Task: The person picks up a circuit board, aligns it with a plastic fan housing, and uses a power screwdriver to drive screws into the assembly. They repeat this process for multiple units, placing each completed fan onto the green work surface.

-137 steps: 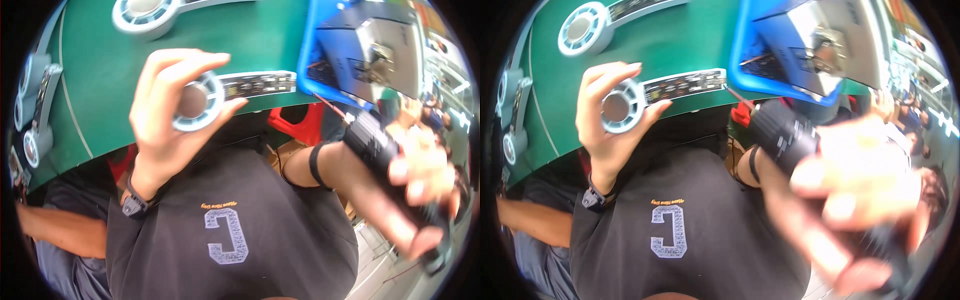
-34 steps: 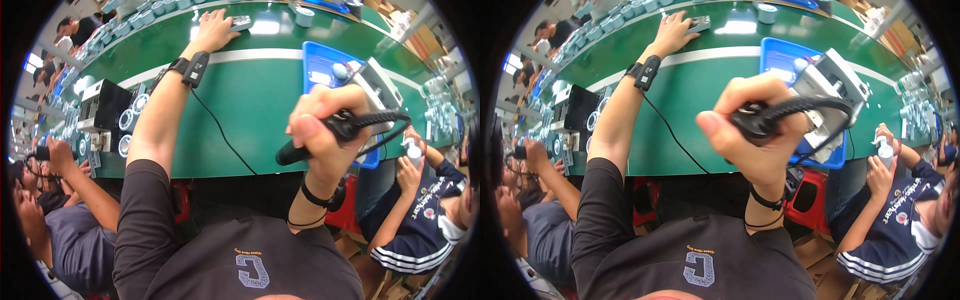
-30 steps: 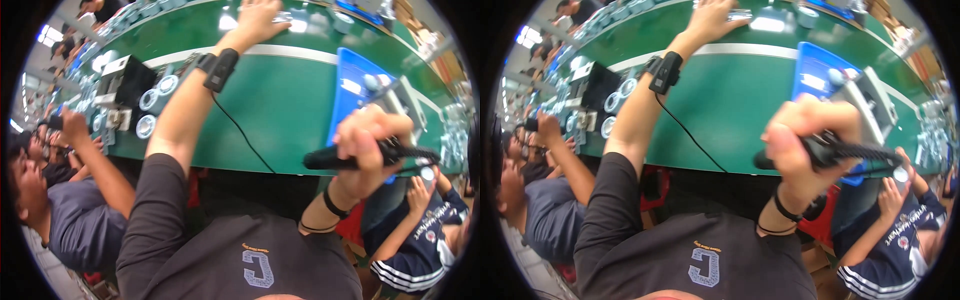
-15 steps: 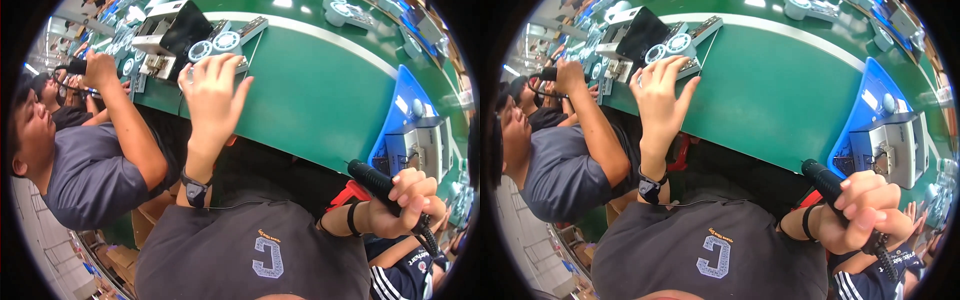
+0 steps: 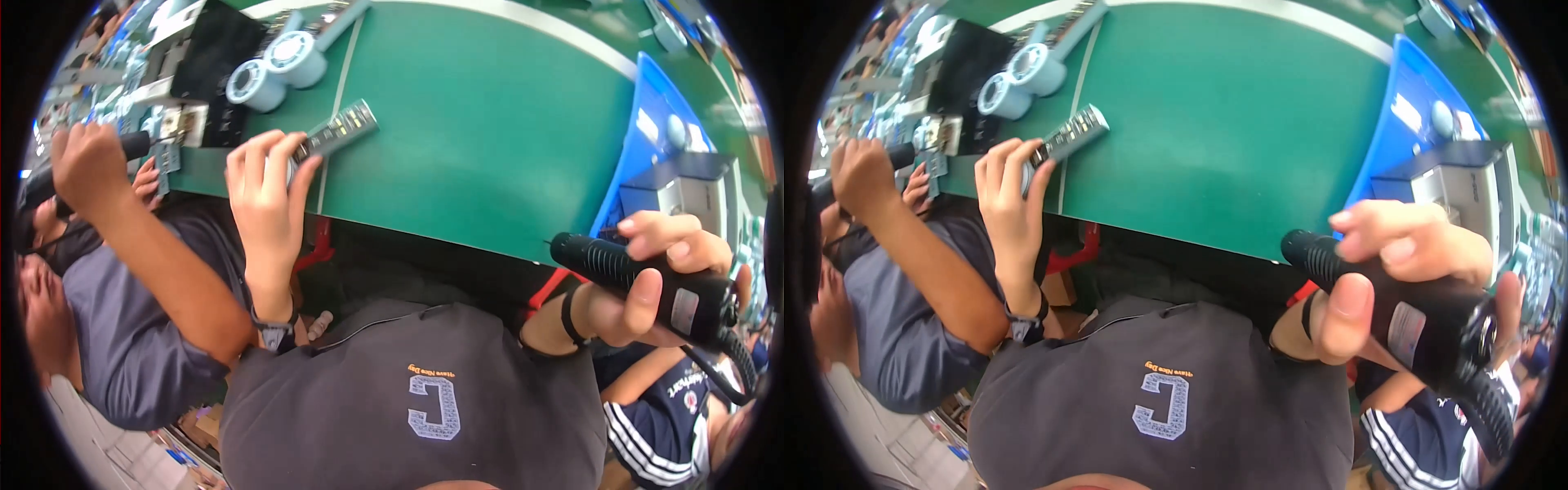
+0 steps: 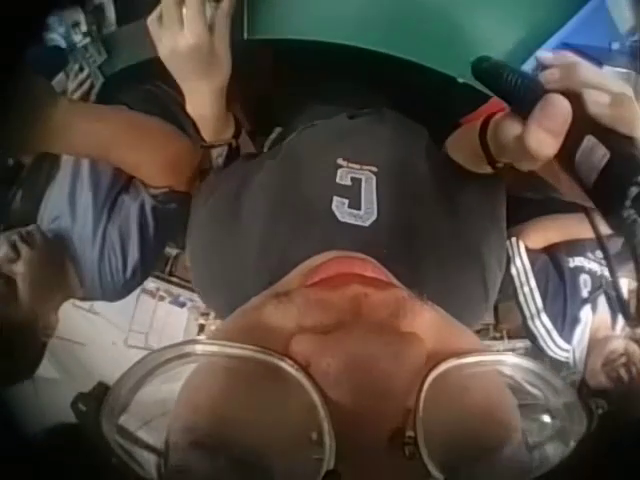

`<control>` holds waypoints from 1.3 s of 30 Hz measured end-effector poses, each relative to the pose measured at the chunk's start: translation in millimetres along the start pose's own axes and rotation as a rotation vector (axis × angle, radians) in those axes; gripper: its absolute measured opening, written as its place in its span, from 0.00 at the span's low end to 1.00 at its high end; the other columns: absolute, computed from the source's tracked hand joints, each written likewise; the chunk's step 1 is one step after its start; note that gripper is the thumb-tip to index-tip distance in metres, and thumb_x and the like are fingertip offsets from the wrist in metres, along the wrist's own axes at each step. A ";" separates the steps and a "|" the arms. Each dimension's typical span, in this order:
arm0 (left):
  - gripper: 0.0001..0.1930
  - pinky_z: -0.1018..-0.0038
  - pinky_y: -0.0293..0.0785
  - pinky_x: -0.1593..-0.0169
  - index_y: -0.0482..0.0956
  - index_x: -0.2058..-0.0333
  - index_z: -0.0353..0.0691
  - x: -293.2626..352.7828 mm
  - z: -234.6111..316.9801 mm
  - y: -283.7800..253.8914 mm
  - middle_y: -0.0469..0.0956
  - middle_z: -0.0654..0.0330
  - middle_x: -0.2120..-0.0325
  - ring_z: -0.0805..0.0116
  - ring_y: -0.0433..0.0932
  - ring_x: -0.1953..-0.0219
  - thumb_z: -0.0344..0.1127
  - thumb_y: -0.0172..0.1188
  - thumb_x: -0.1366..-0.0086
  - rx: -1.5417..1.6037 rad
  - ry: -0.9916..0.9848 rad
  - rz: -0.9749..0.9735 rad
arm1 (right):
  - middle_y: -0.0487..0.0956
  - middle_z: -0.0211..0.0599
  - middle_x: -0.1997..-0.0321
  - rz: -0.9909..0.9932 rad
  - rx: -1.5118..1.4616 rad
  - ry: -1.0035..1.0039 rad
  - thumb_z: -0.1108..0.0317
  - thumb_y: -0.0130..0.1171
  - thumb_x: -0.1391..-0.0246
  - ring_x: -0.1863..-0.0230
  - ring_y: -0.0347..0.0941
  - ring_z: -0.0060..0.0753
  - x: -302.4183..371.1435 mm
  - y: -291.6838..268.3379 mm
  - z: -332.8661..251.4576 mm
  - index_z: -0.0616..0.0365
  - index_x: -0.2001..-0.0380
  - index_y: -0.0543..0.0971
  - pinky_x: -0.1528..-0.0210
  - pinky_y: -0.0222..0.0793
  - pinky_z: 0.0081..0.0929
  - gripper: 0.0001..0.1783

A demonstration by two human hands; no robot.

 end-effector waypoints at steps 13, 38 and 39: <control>0.21 0.63 0.76 0.56 0.89 0.55 0.43 -30.2 160.8 53.3 0.82 0.62 0.58 0.56 0.76 0.54 0.29 0.80 0.51 0.558 0.406 -0.037 | 0.71 0.34 0.63 -0.435 -0.529 0.288 0.45 0.71 0.38 0.80 0.72 0.36 48.3 1.1 14.8 0.57 0.46 0.70 0.74 0.76 0.35 0.32; 0.17 0.67 0.76 0.53 0.89 0.61 0.41 -26.7 193.8 56.3 0.88 0.62 0.65 0.60 0.79 0.60 0.24 0.80 0.51 0.642 0.443 -0.206 | 0.80 0.41 0.79 -0.427 -0.735 0.249 0.70 0.73 0.41 0.84 0.70 0.31 27.5 -76.9 102.7 0.50 0.49 0.78 0.81 0.66 0.28 0.19; 0.16 0.67 0.76 0.53 0.89 0.61 0.41 -26.4 191.2 60.2 0.88 0.62 0.65 0.60 0.79 0.59 0.24 0.80 0.51 0.619 0.444 -0.217 | 0.80 0.41 0.78 -0.408 -0.725 0.253 0.69 0.73 0.41 0.84 0.71 0.31 23.2 -68.5 99.8 0.50 0.48 0.78 0.80 0.67 0.29 0.20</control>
Point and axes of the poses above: each hand's wrist, its own x-axis away from the middle knuckle, its own y-axis out of the palm, z = x × y, the point moved 9 cm from there along -x, towards the middle knuckle
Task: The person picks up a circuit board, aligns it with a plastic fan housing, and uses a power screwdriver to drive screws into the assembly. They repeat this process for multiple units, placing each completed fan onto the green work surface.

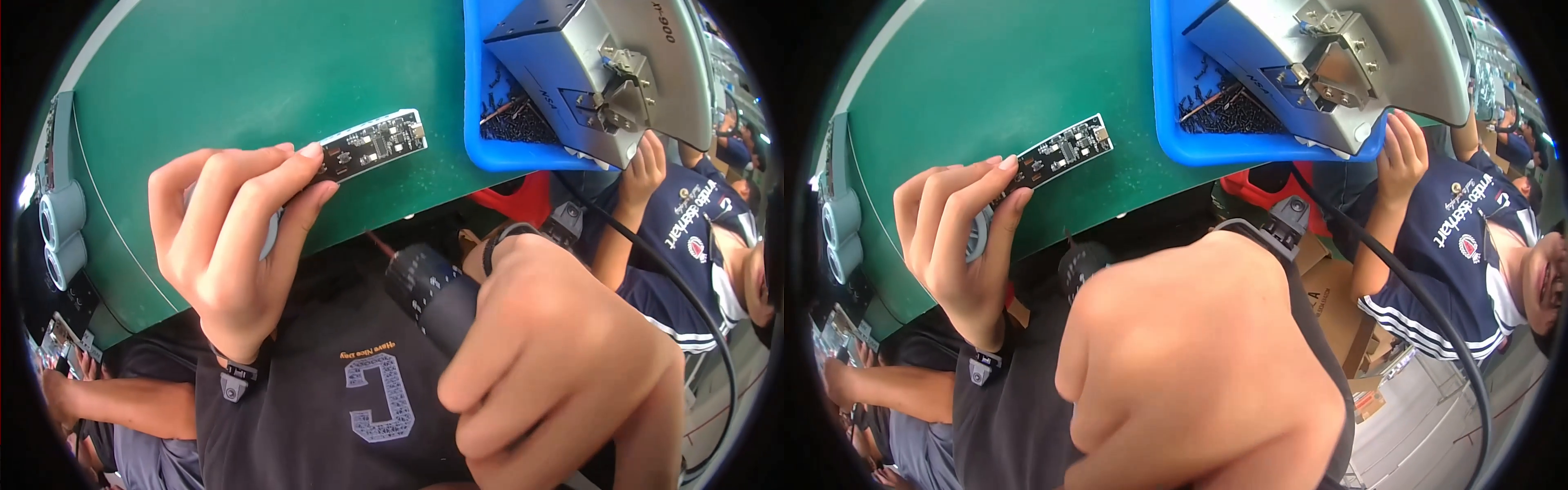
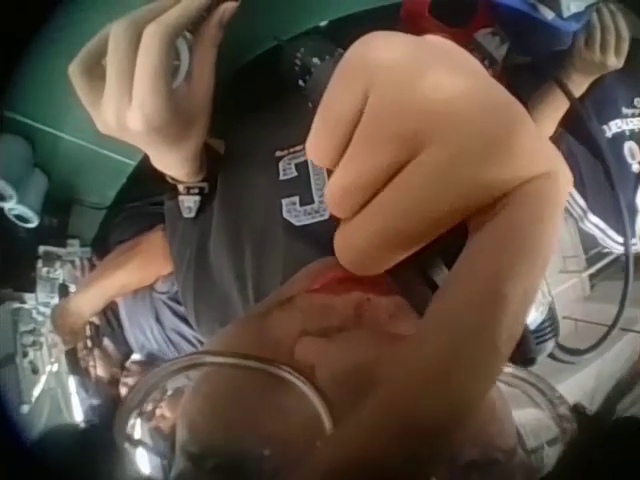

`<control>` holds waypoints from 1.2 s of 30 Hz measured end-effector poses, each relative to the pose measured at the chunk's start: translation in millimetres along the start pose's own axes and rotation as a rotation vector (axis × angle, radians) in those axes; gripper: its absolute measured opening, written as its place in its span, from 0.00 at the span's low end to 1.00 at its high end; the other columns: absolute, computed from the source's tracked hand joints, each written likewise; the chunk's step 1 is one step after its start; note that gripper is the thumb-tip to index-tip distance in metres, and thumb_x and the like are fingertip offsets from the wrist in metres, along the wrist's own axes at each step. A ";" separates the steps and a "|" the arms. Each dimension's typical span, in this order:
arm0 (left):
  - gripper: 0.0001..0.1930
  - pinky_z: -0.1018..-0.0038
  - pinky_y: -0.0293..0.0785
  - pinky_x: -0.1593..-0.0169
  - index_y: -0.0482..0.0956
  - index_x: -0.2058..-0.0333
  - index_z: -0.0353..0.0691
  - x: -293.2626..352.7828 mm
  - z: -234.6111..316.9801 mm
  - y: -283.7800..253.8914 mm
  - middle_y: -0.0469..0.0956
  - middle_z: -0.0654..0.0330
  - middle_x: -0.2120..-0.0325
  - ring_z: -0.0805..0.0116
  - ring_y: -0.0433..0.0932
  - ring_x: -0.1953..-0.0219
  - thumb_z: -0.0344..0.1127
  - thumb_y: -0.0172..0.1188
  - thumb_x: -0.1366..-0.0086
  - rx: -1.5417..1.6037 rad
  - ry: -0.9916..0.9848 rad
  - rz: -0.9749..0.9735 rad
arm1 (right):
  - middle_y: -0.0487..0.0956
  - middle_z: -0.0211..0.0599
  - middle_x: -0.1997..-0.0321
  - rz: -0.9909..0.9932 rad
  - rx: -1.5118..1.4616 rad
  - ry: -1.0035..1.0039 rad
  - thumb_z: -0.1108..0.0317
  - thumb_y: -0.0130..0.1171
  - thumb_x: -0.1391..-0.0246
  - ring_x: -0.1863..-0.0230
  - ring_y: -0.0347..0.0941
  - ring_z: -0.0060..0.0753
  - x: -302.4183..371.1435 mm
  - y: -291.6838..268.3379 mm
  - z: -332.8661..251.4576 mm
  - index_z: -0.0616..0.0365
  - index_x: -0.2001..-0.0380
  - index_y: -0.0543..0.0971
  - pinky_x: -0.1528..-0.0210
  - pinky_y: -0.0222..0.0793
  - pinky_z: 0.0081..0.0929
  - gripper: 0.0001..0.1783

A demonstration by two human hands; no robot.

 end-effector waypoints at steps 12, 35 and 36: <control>0.18 0.66 0.78 0.56 0.91 0.61 0.42 26.0 20.0 5.9 0.86 0.63 0.65 0.58 0.78 0.60 0.28 0.81 0.53 -0.018 -0.002 0.027 | 0.81 0.36 0.76 0.117 0.260 0.236 0.61 0.76 0.38 0.82 0.76 0.31 50.0 102.5 -62.6 0.48 0.42 0.75 0.78 0.76 0.30 0.26; 0.16 0.65 0.74 0.62 0.89 0.63 0.43 45.5 2.1 11.3 0.84 0.66 0.67 0.59 0.77 0.62 0.30 0.82 0.53 0.032 0.041 0.122 | 0.70 0.36 0.78 0.692 1.003 -0.324 0.37 0.46 0.26 0.85 0.69 0.35 76.8 118.8 -91.8 0.56 0.33 0.62 0.81 0.70 0.33 0.36; 0.16 0.65 0.74 0.62 0.89 0.63 0.43 43.0 3.2 11.3 0.84 0.66 0.67 0.60 0.77 0.62 0.30 0.82 0.53 0.021 0.051 0.113 | 0.70 0.36 0.78 0.703 1.018 -0.330 0.37 0.46 0.26 0.85 0.69 0.35 67.6 113.8 -103.6 0.56 0.33 0.62 0.81 0.70 0.33 0.36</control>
Point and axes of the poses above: each hand's wrist, its own x-axis away from the middle knuckle, its own y-axis out of the palm, z = x × y, the point moved 9 cm from there along -x, towards the middle knuckle
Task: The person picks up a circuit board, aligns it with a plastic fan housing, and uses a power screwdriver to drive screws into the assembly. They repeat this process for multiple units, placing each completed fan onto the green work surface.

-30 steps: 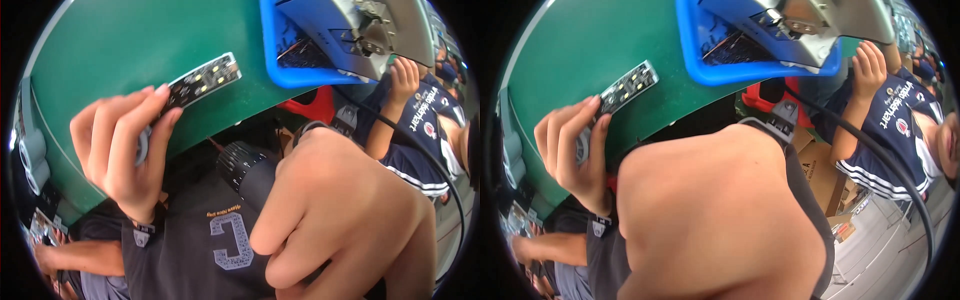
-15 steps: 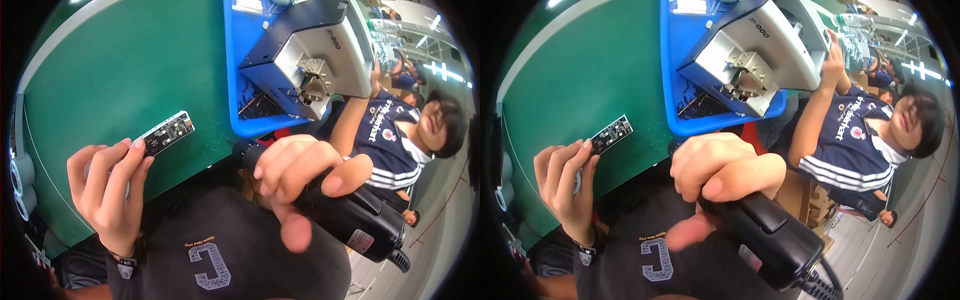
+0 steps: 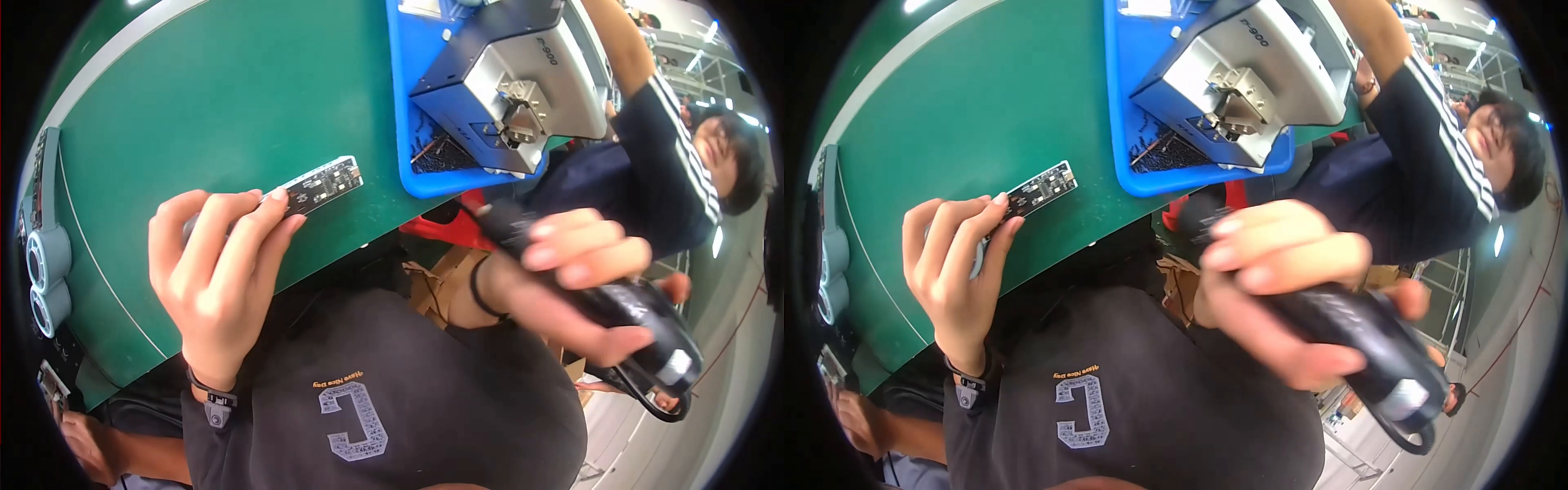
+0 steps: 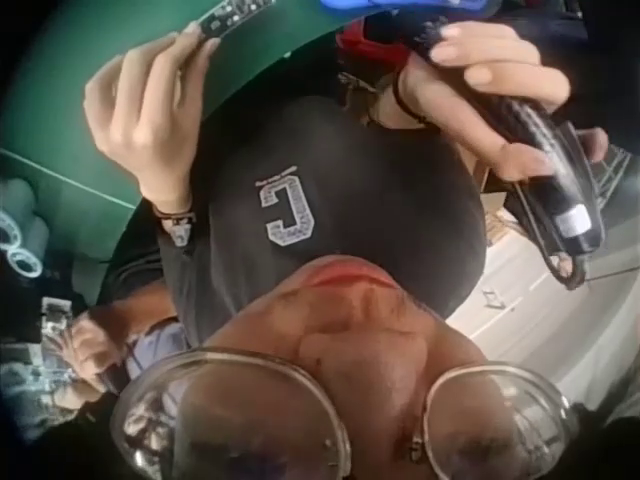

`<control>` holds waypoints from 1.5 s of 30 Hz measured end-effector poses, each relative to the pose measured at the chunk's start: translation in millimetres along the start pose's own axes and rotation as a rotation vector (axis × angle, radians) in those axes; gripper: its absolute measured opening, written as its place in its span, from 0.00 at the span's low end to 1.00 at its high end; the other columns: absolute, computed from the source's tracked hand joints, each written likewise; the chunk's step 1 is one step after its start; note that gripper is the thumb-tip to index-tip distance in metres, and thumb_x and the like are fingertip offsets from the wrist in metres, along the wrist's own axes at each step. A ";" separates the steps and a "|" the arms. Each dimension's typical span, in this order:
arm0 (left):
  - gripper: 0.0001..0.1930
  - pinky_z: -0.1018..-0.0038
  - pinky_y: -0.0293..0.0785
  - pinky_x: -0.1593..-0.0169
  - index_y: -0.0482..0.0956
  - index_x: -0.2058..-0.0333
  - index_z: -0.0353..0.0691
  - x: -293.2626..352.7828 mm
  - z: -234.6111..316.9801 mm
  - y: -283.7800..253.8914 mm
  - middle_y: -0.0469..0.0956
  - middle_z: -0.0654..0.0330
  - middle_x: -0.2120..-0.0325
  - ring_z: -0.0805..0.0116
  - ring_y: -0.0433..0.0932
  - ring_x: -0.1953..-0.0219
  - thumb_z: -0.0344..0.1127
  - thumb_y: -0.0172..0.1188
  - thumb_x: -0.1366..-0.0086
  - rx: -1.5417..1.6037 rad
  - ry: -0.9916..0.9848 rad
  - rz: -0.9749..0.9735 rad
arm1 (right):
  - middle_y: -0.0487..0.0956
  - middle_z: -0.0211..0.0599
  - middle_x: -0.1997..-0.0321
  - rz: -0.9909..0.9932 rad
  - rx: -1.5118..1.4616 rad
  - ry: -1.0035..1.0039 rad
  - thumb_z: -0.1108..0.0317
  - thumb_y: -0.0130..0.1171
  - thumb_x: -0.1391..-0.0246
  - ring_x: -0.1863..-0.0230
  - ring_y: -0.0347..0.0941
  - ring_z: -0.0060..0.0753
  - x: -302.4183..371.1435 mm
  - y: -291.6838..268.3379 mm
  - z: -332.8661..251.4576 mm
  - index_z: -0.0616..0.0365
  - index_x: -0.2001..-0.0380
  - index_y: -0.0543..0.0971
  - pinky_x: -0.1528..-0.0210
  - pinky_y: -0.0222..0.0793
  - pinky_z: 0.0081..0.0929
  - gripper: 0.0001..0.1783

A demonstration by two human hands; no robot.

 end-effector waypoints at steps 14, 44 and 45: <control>0.16 0.66 0.75 0.60 0.90 0.64 0.43 -0.8 -1.7 2.2 0.85 0.67 0.67 0.60 0.77 0.61 0.30 0.83 0.54 -0.004 0.012 -0.030 | 0.66 0.33 0.84 -0.049 0.241 0.071 0.33 0.41 0.31 0.88 0.63 0.33 -78.8 -36.3 59.0 0.55 0.75 0.71 0.84 0.64 0.29 0.35; 0.19 0.68 0.76 0.60 0.90 0.62 0.39 -3.6 2.6 14.4 0.85 0.62 0.67 0.59 0.79 0.64 0.28 0.83 0.57 0.072 0.010 -0.093 | 0.67 0.34 0.85 -0.185 -0.278 0.539 0.22 0.44 0.42 0.87 0.63 0.35 -84.9 -37.5 95.3 0.55 0.79 0.69 0.78 0.65 0.32 0.42; 0.19 0.68 0.76 0.60 0.90 0.62 0.39 -5.0 1.8 14.8 0.85 0.62 0.67 0.59 0.79 0.64 0.28 0.83 0.57 0.073 0.015 -0.101 | 0.67 0.34 0.84 -0.175 -0.278 0.547 0.22 0.44 0.42 0.87 0.63 0.34 -83.8 -39.7 95.6 0.55 0.79 0.69 0.77 0.65 0.32 0.42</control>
Point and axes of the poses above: each hand's wrist, its own x-axis away from the middle knuckle, its own y-axis out of the palm, z = x × y, the point moved 9 cm from there along -x, towards the middle knuckle
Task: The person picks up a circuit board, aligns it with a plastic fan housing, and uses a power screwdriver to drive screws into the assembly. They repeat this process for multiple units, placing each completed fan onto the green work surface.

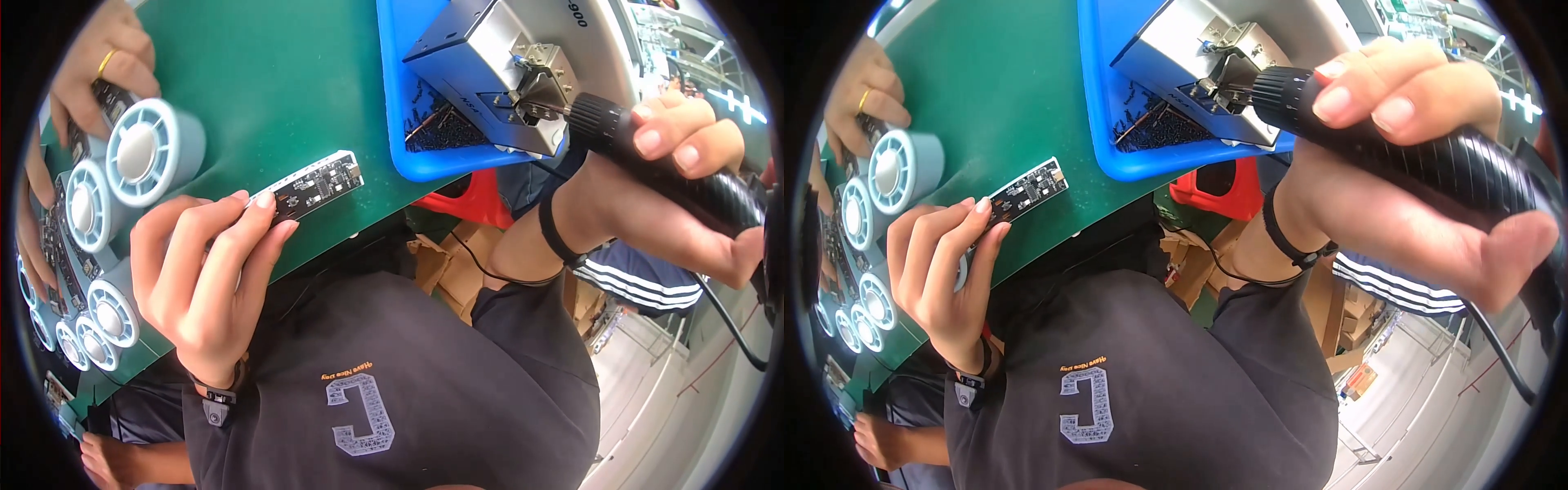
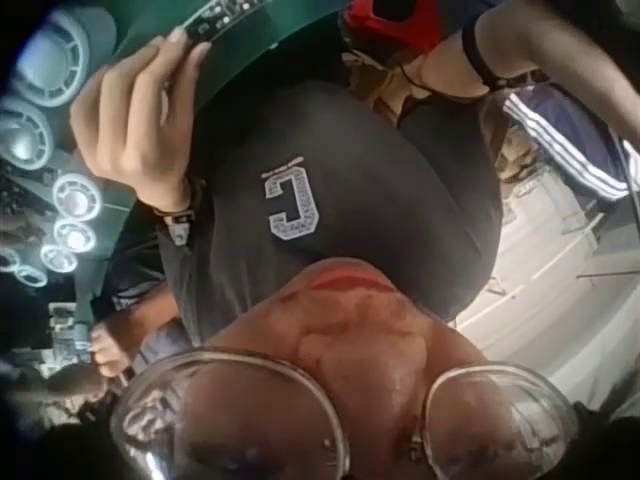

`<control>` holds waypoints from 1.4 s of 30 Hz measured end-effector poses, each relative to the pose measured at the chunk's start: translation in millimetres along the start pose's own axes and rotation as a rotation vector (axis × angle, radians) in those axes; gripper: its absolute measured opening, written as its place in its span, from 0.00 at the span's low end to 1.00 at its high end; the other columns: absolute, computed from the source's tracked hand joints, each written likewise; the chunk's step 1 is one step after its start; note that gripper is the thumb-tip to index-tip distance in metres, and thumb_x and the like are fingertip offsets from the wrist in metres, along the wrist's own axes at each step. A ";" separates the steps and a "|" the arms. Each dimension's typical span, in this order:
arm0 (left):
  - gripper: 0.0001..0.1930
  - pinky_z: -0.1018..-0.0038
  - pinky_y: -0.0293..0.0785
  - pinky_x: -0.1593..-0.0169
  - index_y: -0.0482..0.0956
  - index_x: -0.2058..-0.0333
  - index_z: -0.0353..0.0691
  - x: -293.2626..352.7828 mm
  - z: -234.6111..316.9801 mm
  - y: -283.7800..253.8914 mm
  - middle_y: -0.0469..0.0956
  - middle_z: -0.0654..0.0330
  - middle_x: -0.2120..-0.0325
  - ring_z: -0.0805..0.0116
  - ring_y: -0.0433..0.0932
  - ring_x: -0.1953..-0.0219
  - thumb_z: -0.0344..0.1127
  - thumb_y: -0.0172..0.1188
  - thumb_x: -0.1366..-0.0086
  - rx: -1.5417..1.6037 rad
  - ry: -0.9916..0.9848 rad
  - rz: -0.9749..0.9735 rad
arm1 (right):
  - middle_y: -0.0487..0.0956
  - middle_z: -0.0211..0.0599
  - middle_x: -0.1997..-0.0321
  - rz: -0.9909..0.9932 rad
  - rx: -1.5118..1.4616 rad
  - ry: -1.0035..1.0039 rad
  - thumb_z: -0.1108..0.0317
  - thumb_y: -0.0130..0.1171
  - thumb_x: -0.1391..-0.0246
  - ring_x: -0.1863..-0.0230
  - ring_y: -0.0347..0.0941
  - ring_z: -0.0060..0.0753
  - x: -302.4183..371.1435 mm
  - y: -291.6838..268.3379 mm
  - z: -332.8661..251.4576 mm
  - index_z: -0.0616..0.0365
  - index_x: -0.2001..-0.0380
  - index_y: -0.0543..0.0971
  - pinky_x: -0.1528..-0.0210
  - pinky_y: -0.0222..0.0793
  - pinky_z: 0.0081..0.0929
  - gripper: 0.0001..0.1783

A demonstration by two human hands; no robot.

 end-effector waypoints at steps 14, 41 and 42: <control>0.18 0.66 0.77 0.60 0.89 0.63 0.39 -14.9 11.8 18.8 0.84 0.62 0.68 0.58 0.80 0.62 0.28 0.82 0.56 -0.022 -0.006 -0.033 | 0.69 0.26 0.76 -0.053 0.061 -0.334 0.28 0.53 0.39 0.80 0.65 0.25 25.0 14.1 -39.3 0.51 0.70 0.70 0.70 0.66 0.29 0.33; 0.19 0.67 0.77 0.60 0.90 0.64 0.39 4.5 15.8 2.4 0.84 0.62 0.68 0.59 0.79 0.62 0.28 0.82 0.58 -0.041 -0.019 0.016 | 0.69 0.29 0.78 -0.130 0.146 -0.024 0.31 0.46 0.37 0.83 0.64 0.28 -12.6 23.6 32.6 0.55 0.66 0.74 0.75 0.66 0.31 0.33; 0.19 0.67 0.77 0.60 0.90 0.63 0.39 4.1 14.3 3.0 0.84 0.62 0.68 0.59 0.79 0.62 0.27 0.82 0.57 -0.030 -0.013 0.018 | 0.69 0.29 0.78 -0.185 0.037 0.027 0.32 0.47 0.37 0.82 0.65 0.28 -14.5 30.1 43.0 0.55 0.66 0.75 0.75 0.66 0.31 0.33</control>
Point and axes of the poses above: each hand's wrist, its own x-axis away from the middle knuckle, its own y-axis out of the palm, z = x × y, the point moved 9 cm from there along -x, towards the middle knuckle
